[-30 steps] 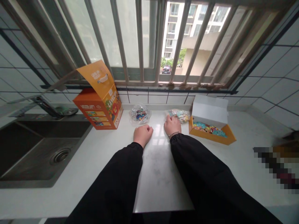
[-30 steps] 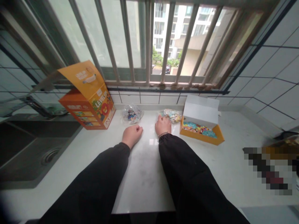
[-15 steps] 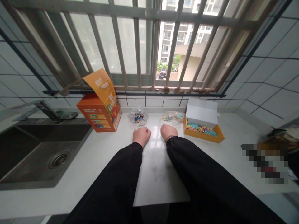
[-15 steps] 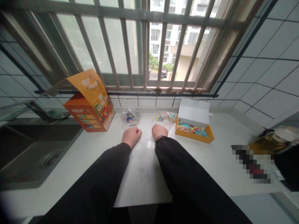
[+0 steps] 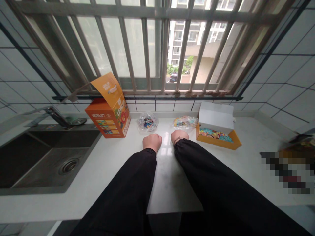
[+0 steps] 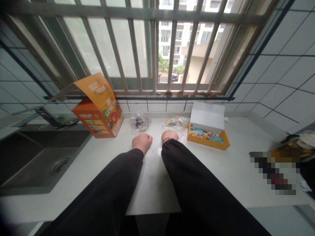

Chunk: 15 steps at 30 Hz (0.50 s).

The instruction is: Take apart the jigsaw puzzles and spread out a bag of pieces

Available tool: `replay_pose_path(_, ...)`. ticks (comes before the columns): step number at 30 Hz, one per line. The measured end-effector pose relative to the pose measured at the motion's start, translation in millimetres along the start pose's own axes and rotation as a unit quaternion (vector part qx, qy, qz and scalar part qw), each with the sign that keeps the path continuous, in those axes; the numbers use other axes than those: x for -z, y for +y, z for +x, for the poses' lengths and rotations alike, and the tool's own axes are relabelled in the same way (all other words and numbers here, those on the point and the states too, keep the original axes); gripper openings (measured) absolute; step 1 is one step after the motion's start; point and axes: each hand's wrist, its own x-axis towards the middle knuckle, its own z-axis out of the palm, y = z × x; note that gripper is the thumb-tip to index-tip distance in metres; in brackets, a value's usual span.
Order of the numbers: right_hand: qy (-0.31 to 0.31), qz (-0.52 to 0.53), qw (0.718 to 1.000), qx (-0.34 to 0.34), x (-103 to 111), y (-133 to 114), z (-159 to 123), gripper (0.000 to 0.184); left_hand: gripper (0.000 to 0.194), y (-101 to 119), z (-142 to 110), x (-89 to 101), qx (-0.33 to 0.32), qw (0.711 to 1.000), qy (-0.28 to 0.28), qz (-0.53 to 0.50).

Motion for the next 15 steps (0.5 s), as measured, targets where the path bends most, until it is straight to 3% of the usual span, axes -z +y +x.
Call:
replay_pose_path(6,-0.021,-0.009,0.998,-0.052,0.2,-10.4,-1.9,0.035,0.049,0.7,0.4,-1.7,0.003,1.0,0.001,-0.005)
replay_pose_path(15,-0.01,0.0,0.999,-0.052,-3.5,-3.5,-0.1,0.035,0.044,-6.3,-2.4,-4.2,-0.008,0.999,0.022,-0.036)
